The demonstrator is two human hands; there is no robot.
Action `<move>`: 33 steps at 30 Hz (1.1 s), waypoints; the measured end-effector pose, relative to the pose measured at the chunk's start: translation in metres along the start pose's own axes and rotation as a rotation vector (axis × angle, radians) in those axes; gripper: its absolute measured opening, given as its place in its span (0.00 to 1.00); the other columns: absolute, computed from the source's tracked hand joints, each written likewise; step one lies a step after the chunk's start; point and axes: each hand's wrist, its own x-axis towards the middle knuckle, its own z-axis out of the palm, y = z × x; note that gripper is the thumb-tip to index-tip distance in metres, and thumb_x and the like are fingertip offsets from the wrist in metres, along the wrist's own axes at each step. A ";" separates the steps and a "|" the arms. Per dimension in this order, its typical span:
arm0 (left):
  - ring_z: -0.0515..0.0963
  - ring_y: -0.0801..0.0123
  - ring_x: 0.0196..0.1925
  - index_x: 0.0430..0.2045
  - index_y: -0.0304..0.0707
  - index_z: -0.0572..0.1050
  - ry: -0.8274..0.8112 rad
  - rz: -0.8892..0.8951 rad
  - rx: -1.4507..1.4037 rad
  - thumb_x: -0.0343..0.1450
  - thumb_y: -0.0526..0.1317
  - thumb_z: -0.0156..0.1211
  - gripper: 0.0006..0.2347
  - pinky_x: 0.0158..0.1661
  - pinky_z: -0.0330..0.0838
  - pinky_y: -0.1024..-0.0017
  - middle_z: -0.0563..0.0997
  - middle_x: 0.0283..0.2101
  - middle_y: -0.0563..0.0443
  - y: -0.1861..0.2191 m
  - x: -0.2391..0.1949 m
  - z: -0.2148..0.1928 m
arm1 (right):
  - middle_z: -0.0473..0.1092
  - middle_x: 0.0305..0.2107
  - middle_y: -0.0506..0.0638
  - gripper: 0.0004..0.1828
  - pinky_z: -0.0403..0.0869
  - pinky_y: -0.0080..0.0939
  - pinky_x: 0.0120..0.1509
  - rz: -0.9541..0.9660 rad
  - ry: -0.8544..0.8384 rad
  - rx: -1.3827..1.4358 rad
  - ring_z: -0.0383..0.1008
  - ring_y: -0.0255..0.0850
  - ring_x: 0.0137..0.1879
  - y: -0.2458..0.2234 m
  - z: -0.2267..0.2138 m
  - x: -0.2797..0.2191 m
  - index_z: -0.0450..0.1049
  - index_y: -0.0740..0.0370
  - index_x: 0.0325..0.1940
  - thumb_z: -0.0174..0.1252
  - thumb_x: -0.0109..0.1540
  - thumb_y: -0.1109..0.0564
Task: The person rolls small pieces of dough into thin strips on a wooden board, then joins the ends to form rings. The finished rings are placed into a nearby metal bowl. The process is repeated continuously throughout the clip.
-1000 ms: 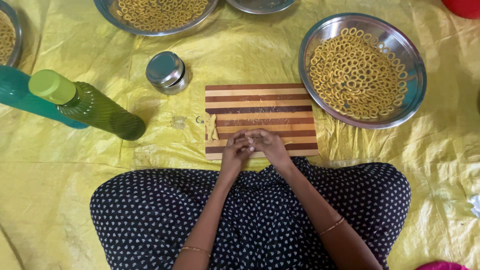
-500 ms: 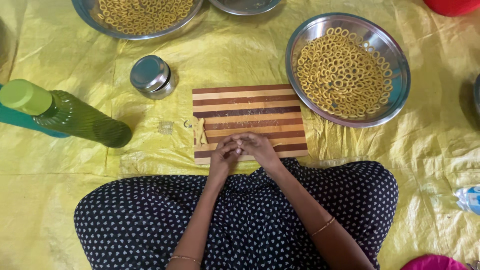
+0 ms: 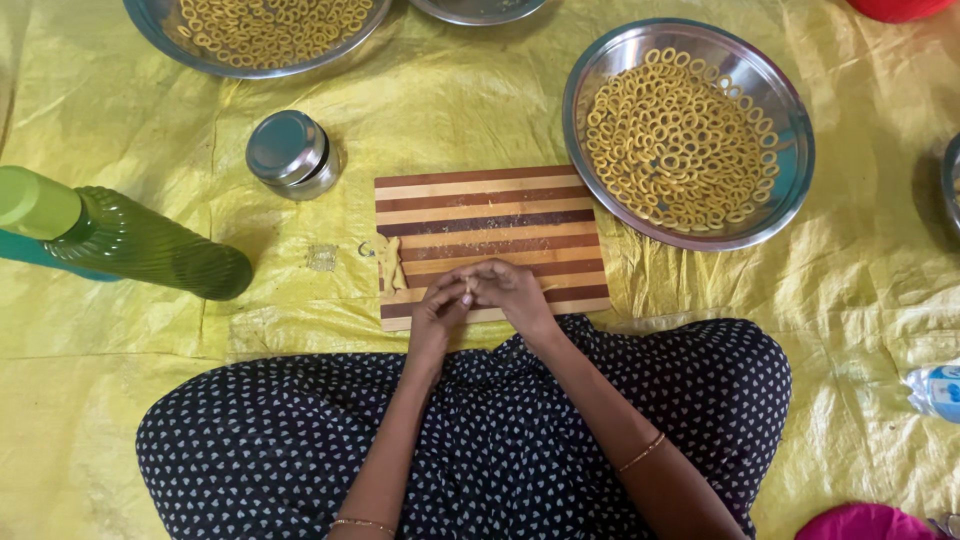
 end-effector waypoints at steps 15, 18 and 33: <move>0.79 0.67 0.57 0.40 0.38 0.79 0.044 -0.058 -0.145 0.72 0.35 0.57 0.06 0.60 0.74 0.67 0.80 0.56 0.50 0.004 0.000 -0.005 | 0.80 0.40 0.52 0.09 0.76 0.39 0.61 0.164 0.276 -0.231 0.81 0.38 0.49 -0.041 -0.020 -0.007 0.80 0.61 0.45 0.59 0.62 0.63; 0.79 0.69 0.55 0.39 0.36 0.79 0.086 -0.077 -0.148 0.74 0.36 0.57 0.06 0.56 0.73 0.69 0.80 0.55 0.50 -0.001 -0.002 -0.009 | 0.81 0.38 0.54 0.13 0.80 0.40 0.53 -0.101 0.279 -0.143 0.82 0.39 0.44 -0.068 -0.073 0.013 0.80 0.63 0.45 0.51 0.67 0.57; 0.81 0.72 0.45 0.42 0.33 0.79 0.124 -0.130 -0.171 0.76 0.35 0.53 0.08 0.45 0.75 0.75 0.83 0.48 0.50 -0.014 0.013 -0.013 | 0.80 0.30 0.46 0.09 0.73 0.30 0.37 -0.015 0.664 -0.692 0.76 0.28 0.32 -0.045 -0.261 0.058 0.84 0.59 0.39 0.68 0.55 0.63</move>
